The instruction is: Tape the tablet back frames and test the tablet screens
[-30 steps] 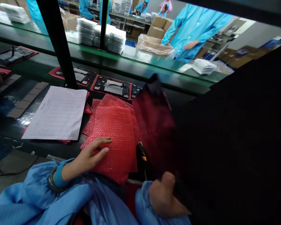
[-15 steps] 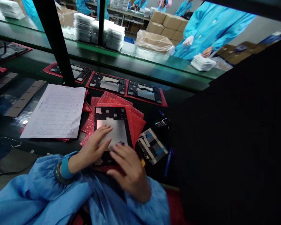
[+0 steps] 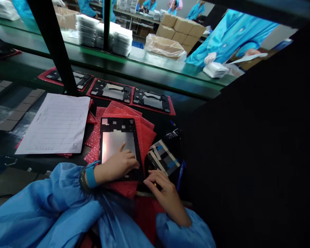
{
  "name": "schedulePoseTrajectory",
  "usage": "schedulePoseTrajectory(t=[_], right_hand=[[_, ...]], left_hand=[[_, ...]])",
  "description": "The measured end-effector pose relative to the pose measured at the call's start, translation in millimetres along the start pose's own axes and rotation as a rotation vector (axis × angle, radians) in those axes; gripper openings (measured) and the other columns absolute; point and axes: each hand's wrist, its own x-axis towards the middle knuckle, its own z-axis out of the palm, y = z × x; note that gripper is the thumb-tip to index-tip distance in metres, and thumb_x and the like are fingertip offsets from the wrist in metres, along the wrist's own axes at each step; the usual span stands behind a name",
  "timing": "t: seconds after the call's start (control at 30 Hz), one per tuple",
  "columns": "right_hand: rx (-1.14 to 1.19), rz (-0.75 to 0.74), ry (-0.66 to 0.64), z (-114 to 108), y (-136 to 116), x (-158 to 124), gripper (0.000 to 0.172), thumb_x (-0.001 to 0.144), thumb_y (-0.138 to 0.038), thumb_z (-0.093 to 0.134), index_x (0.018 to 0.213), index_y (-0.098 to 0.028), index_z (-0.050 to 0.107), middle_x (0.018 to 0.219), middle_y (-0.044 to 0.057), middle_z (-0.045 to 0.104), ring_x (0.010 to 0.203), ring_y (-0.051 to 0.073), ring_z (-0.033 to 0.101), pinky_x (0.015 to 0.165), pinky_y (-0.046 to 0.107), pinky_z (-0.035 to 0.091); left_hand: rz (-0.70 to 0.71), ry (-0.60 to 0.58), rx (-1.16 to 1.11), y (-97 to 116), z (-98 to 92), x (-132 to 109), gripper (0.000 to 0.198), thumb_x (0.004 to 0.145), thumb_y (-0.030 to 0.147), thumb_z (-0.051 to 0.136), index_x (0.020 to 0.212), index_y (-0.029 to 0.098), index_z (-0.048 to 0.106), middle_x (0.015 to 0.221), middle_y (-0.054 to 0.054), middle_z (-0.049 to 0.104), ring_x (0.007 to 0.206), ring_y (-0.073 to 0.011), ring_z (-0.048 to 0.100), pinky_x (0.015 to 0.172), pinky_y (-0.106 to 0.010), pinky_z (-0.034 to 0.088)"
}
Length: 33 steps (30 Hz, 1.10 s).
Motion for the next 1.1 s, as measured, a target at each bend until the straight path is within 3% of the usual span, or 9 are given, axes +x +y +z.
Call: schedulePoseTrajectory(t=[0.17,0.4,0.6,0.67,0.77,0.83,0.93,1.03,1.1], right_hand=[[0.011,-0.005,-0.071,-2,4,1,0.013,0.085,-0.024,0.052,0.088,-0.023,0.065,0.094,0.005,0.07,0.099,0.023,0.064,0.099,0.05,0.043],[-0.099,-0.123,0.063,-2,4,9,0.015,0.077,-0.013,0.048,0.082,-0.022,0.059,0.078,0.001,0.066,0.081,0.018,0.065,0.095,0.047,0.047],[-0.189,-0.179,0.11,-3,2,18,0.016,0.074,-0.011,0.046,0.08,-0.023,0.054,0.079,0.0,0.064,0.081,0.019,0.065,0.09,0.046,0.05],[-0.195,-0.187,0.119,-6,6,20,0.015,0.074,-0.011,0.045,0.077,-0.024,0.053,0.078,0.0,0.065,0.082,0.02,0.065,0.091,0.046,0.049],[-0.221,-0.168,0.168,-19,18,15,0.019,0.077,-0.01,0.04,0.068,-0.024,0.049,0.069,-0.001,0.062,0.075,0.018,0.064,0.09,0.043,0.05],[-0.291,-0.085,0.233,-32,28,7,0.02,0.08,-0.015,0.039,0.069,-0.024,0.052,0.073,0.001,0.063,0.077,0.019,0.063,0.088,0.042,0.05],[-0.469,0.21,0.31,-45,47,-8,0.03,0.085,-0.034,0.039,0.1,-0.019,0.061,0.095,0.011,0.064,0.089,0.027,0.062,0.078,0.045,0.051],[-0.615,0.498,0.317,-39,67,-15,0.053,0.084,-0.051,0.039,0.113,-0.013,0.061,0.08,0.013,0.061,0.067,0.029,0.061,0.057,0.042,0.049],[-0.624,0.58,0.345,-30,78,-14,0.048,0.082,-0.05,0.041,0.106,-0.015,0.066,0.067,0.008,0.054,0.049,0.023,0.053,0.044,0.037,0.043]], left_hand=[[-0.074,0.083,-0.247,-9,-6.2,-1,0.021,0.093,0.024,0.045,0.087,0.018,0.064,0.082,-0.003,0.064,0.085,-0.0172,0.058,0.108,-0.048,0.026],[-0.105,0.126,-0.376,-16,1.5,2,0.012,0.091,0.018,0.048,0.089,0.018,0.06,0.084,-0.001,0.065,0.087,-0.0157,0.06,0.113,-0.047,0.023],[-0.142,0.196,-0.497,-17,13.4,4,0.003,0.088,0.018,0.051,0.088,0.02,0.054,0.082,0.0,0.062,0.073,-0.0129,0.058,0.11,-0.042,0.031],[-0.163,0.219,-0.527,-17,14.3,4,0.004,0.088,0.019,0.05,0.085,0.02,0.053,0.082,-0.001,0.062,0.074,-0.0136,0.057,0.104,-0.04,0.039],[-0.223,0.262,-0.567,-19,11.3,3,0.011,0.091,0.022,0.043,0.086,0.018,0.053,0.081,-0.003,0.061,0.075,-0.0155,0.055,0.082,-0.034,0.05],[-0.262,0.293,-0.592,-22,8.2,2,0.016,0.092,0.024,0.04,0.088,0.018,0.054,0.082,-0.004,0.061,0.076,-0.0162,0.055,0.074,-0.031,0.051],[-0.288,0.329,-0.628,-24,5.5,1,0.019,0.093,0.027,0.041,0.097,0.018,0.057,0.088,-0.005,0.062,0.081,-0.0166,0.057,0.077,-0.032,0.05],[-0.306,0.373,-0.672,-24,6.3,2,0.025,0.093,0.028,0.04,0.106,0.016,0.057,0.097,-0.008,0.063,0.089,-0.0176,0.059,0.08,-0.033,0.05],[-0.319,0.406,-0.7,-23,7.6,2,0.026,0.093,0.029,0.04,0.108,0.016,0.057,0.102,-0.009,0.064,0.093,-0.0183,0.06,0.082,-0.034,0.05]])
